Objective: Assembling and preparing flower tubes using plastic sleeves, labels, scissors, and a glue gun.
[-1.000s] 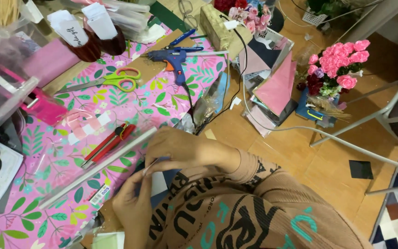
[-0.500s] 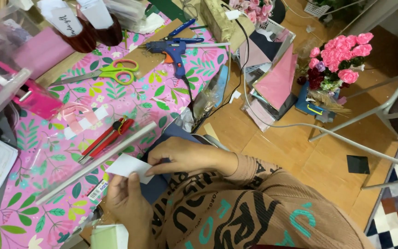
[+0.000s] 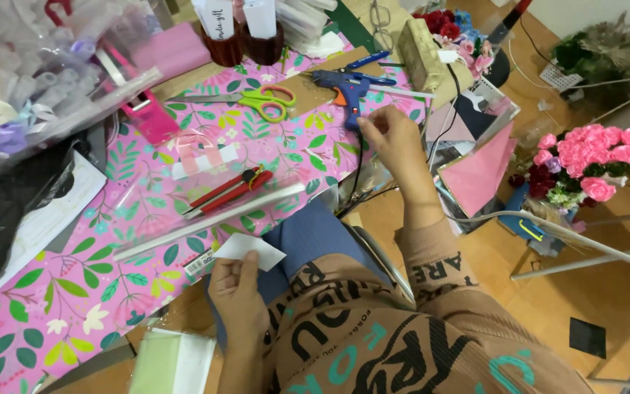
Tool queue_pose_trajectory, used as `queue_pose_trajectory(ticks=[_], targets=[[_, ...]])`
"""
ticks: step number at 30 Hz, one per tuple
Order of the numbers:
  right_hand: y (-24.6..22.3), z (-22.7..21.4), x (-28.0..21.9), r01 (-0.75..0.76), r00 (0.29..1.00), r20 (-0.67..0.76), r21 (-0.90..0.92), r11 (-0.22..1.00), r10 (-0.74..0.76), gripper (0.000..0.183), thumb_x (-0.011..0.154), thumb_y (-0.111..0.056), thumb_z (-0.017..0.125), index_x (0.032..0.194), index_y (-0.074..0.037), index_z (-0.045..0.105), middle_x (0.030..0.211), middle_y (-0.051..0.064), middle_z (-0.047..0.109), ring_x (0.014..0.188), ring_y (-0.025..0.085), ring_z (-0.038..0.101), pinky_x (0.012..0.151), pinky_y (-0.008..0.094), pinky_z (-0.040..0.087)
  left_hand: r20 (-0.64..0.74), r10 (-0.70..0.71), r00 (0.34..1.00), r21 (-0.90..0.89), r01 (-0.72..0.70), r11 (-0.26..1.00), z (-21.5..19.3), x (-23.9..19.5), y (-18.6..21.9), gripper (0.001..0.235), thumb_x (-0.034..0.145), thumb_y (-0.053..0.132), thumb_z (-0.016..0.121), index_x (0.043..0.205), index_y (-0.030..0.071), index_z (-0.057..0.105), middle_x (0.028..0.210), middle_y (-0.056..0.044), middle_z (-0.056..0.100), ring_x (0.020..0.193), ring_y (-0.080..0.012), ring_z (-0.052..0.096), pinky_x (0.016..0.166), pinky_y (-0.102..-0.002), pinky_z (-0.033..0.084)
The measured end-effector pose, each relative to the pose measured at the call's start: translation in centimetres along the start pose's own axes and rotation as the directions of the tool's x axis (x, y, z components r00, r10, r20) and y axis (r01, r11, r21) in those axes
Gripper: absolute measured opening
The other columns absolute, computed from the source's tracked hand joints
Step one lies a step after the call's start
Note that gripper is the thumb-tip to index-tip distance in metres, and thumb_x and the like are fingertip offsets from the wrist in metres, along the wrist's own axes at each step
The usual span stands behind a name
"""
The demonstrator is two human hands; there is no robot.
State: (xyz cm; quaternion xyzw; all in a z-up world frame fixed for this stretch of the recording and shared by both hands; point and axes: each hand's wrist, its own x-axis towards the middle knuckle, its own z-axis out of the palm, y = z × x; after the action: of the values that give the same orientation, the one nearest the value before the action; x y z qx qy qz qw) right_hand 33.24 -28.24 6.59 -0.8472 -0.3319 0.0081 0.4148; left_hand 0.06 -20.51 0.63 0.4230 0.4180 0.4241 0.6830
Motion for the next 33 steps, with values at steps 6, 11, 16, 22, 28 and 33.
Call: queue_pose_trajectory(ticks=[6, 11, 16, 22, 28, 33], targets=[[-0.6, 1.7, 5.4, -0.193, 0.957, 0.193, -0.134, 0.972, 0.216, 0.063, 0.088, -0.06, 0.07, 0.106, 0.0, 0.069, 0.102, 0.013, 0.074, 0.088, 0.028, 0.069, 0.073, 0.04, 0.052, 0.106, 0.011, 0.994, -0.072, -0.003, 0.997, -0.2, -0.2, -0.5, 0.024, 0.096, 0.012, 0.065, 0.118, 0.001, 0.068, 0.105, -0.007, 0.075, 0.098, -0.0112, 0.065, 0.088, -0.029, 0.055], [-0.6, 2.1, 8.1, -0.258, 0.905, 0.287, -0.211, 0.943, 0.312, 0.069, 0.086, -0.048, 0.084, 0.06, -0.014, 0.03, 0.057, 0.001, 0.027, 0.053, 0.016, 0.028, 0.052, 0.033, 0.023, 0.145, 0.028, 0.989, -0.046, -0.021, 0.999, -0.5, -0.1, -0.1, 0.027, 0.094, 0.01, 0.068, 0.12, 0.001, 0.069, 0.098, -0.006, 0.073, 0.094, -0.0115, 0.066, 0.089, -0.03, 0.055], [0.7, 2.6, 7.8, -0.337, 0.911, 0.235, -0.051, 0.94, 0.34, 0.047, 0.086, -0.033, 0.073, 0.056, -0.012, 0.043, 0.055, 0.002, 0.041, 0.049, 0.014, 0.039, 0.046, 0.032, 0.031, 0.162, 0.025, 0.986, -0.086, -0.011, 0.996, -0.6, -0.2, -0.1, 0.025, 0.097, 0.018, 0.065, 0.117, 0.003, 0.072, 0.105, -0.002, 0.071, 0.1, -0.014, 0.064, 0.089, -0.034, 0.056], [-0.8, 2.4, 5.2, -0.443, 0.895, 0.295, 0.509, 0.738, 0.334, 0.016, 0.092, -0.015, 0.059, 0.086, -0.001, 0.065, 0.074, 0.014, 0.07, 0.053, 0.017, 0.063, 0.043, 0.024, 0.048, 0.219, 0.031, 0.975, -0.095, -0.011, 0.995, -0.2, 0.3, 1.7, 0.023, 0.099, 0.013, 0.061, 0.117, 0.004, 0.072, 0.081, 0.0, 0.063, 0.074, -0.0105, 0.055, 0.072, -0.027, 0.049], [-0.1, 3.1, -0.2, -0.328, 0.934, 0.356, 0.828, 0.455, 0.027, 0.022, 0.096, -0.007, 0.056, 0.117, -0.003, 0.05, 0.065, 0.007, 0.063, 0.051, 0.016, 0.06, 0.046, 0.023, 0.049, 0.138, -0.115, 0.984, -0.21, 0.142, 0.967, 0.9, 1.3, 4.5, 0.03, 0.097, 0.013, 0.059, 0.123, 0.003, 0.07, 0.112, -0.006, 0.07, 0.102, -0.0201, 0.066, 0.084, -0.034, 0.055], [-2.9, 3.8, -7.1, -0.27, 0.909, 0.34, 0.921, 0.281, -0.24, 0.025, 0.099, -0.023, 0.055, 0.111, -0.002, 0.055, 0.051, 0.014, 0.046, 0.035, 0.021, 0.046, 0.034, 0.027, 0.038, 0.149, 0.003, 0.989, -0.273, 0.038, 0.961, 2.2, 2.0, 6.1, 0.032, 0.101, 0.014, 0.06, 0.13, 0.001, 0.066, 0.109, -0.014, 0.073, 0.097, -0.0209, 0.069, 0.09, -0.039, 0.059]])
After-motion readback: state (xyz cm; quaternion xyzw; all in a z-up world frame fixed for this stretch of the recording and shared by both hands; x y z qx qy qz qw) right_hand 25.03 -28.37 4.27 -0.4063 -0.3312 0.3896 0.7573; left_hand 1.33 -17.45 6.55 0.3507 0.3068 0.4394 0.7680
